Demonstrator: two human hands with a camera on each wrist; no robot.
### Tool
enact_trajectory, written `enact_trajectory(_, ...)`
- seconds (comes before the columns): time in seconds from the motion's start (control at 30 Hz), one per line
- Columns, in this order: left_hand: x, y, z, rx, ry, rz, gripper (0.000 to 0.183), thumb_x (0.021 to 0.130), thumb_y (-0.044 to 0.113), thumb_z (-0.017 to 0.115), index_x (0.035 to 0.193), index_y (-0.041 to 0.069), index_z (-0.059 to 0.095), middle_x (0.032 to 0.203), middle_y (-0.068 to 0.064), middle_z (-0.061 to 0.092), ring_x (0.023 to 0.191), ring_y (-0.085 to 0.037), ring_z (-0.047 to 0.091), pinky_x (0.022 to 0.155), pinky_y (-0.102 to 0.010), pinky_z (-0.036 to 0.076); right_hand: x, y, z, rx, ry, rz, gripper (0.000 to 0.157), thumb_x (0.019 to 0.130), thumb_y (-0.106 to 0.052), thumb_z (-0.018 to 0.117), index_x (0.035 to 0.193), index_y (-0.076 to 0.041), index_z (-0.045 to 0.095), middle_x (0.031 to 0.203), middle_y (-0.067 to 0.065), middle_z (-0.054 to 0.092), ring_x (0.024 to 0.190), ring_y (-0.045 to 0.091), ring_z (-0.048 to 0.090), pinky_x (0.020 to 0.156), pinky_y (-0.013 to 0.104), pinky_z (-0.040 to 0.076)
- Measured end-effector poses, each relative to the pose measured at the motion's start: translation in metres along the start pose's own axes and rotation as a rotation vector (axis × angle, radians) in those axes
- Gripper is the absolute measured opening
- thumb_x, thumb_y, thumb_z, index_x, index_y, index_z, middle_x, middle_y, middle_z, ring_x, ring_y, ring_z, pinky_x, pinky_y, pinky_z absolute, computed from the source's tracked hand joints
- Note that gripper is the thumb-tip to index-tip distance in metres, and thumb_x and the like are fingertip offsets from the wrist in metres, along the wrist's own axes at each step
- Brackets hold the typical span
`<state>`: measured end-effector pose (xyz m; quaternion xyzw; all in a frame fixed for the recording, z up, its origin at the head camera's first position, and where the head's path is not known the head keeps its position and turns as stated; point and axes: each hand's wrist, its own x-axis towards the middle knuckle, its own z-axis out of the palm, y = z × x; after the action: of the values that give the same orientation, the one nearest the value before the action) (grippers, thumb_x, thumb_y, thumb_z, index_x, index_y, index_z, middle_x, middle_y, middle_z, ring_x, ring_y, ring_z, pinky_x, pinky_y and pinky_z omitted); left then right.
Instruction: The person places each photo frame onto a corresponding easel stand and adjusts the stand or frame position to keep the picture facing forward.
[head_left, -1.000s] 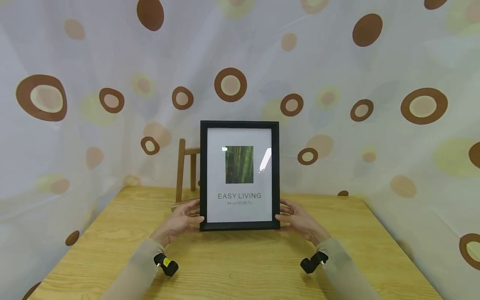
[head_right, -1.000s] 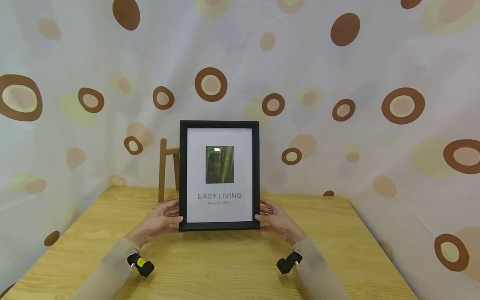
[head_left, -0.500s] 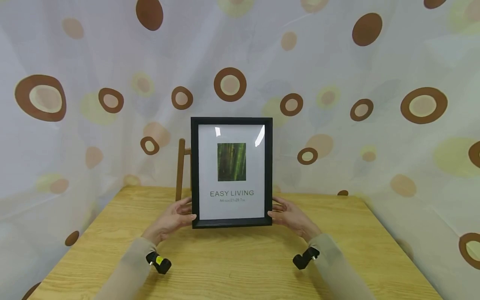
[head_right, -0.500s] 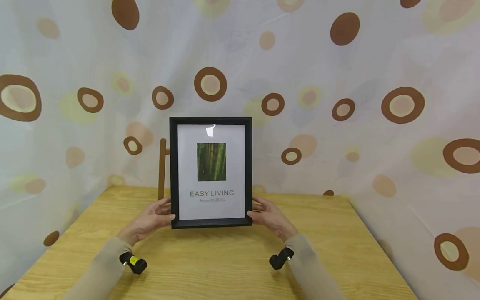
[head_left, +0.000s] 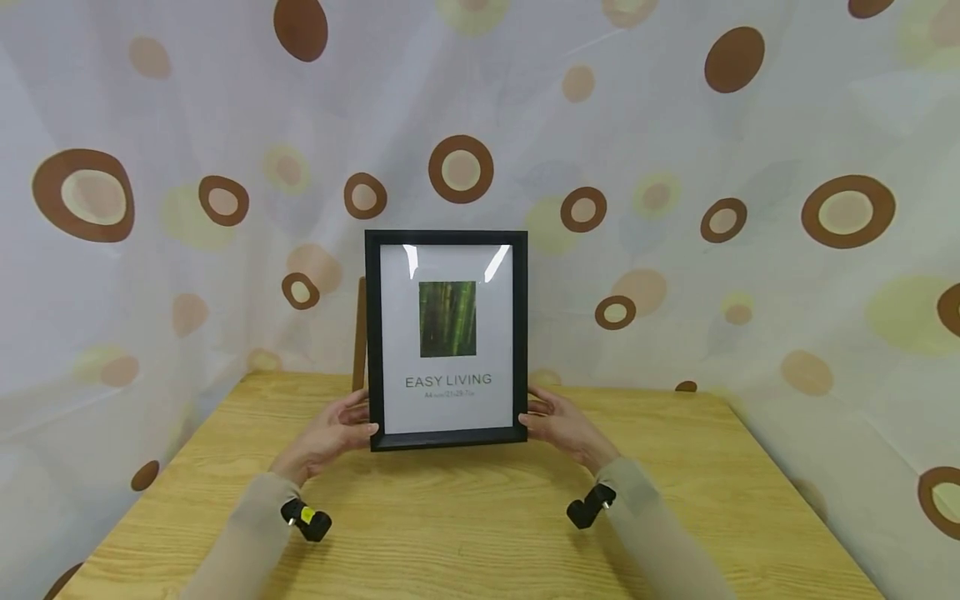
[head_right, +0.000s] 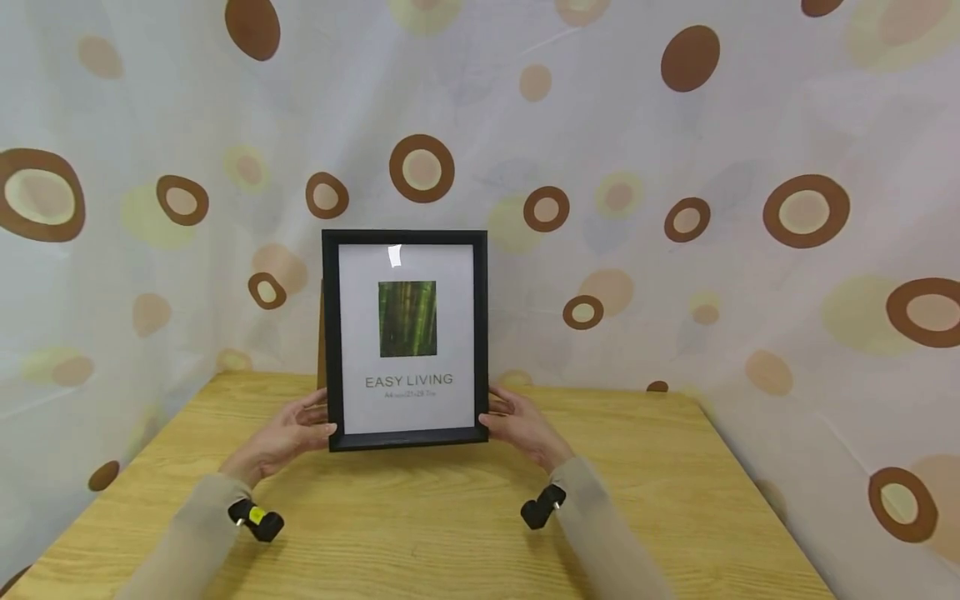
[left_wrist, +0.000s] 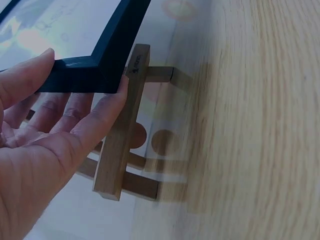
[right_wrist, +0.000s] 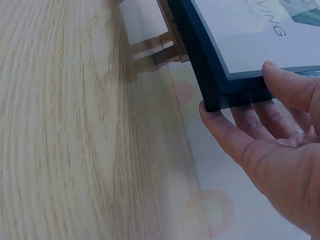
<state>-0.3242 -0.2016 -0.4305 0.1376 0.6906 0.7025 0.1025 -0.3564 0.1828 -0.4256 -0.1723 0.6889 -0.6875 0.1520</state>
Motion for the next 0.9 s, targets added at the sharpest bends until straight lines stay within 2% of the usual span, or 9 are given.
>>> enact_trajectory(0.1,0.0,-0.002,0.006,0.024,0.033,0.013,0.077,0.083,0.004,0.063,0.145,0.009,0.018,0.139,-0.026,0.027,0.122,-0.035,0.034,0.09,-0.043,0.044,0.006,0.007,-0.007,-0.009,-0.024,-0.029,0.069,0.088,-0.005,0.057,0.144,-0.008,0.018,0.139,0.025,0.029,0.12,0.035,0.039,0.09,0.044,0.044)
enact_trajectory(0.33,-0.002,-0.004,-0.004,0.03,0.069,0.029,0.074,0.084,0.001,0.061,0.144,0.008,0.019,0.135,-0.027,0.032,0.112,-0.029,0.046,0.087,-0.042,0.046,0.021,0.012,0.003,-0.009,0.001,-0.023,0.066,0.088,-0.007,0.058,0.143,-0.01,0.023,0.138,0.022,0.032,0.119,0.035,0.041,0.087,0.05,0.044)
enact_trajectory(0.57,-0.005,-0.001,-0.016,0.033,0.074,0.063,0.074,0.085,0.002,0.06,0.145,0.009,0.018,0.132,-0.027,0.036,0.106,-0.025,0.052,0.084,-0.041,0.047,0.034,0.008,0.012,-0.004,-0.008,-0.036,0.067,0.089,-0.006,0.057,0.144,-0.013,0.02,0.142,0.02,0.027,0.123,0.037,0.036,0.087,0.057,0.04)
enact_trajectory(0.77,-0.005,-0.001,-0.024,0.034,0.114,0.048,0.077,0.084,0.003,0.061,0.145,0.01,0.015,0.134,-0.026,0.034,0.108,-0.024,0.05,0.086,-0.041,0.047,0.044,0.002,0.021,-0.011,-0.006,-0.057,0.062,0.089,-0.003,0.055,0.143,-0.015,0.027,0.134,0.021,0.037,0.113,0.034,0.046,0.086,0.057,0.04)
enact_trajectory(0.9,-0.005,-0.002,-0.028,0.044,0.127,0.064,0.078,0.084,0.003,0.062,0.145,0.009,0.014,0.135,-0.027,0.032,0.109,-0.024,0.049,0.086,-0.042,0.046,0.045,-0.007,0.029,-0.041,0.008,-0.068,0.058,0.09,-0.001,0.053,0.142,-0.011,0.029,0.13,0.024,0.04,0.111,0.034,0.048,0.087,0.057,0.04)
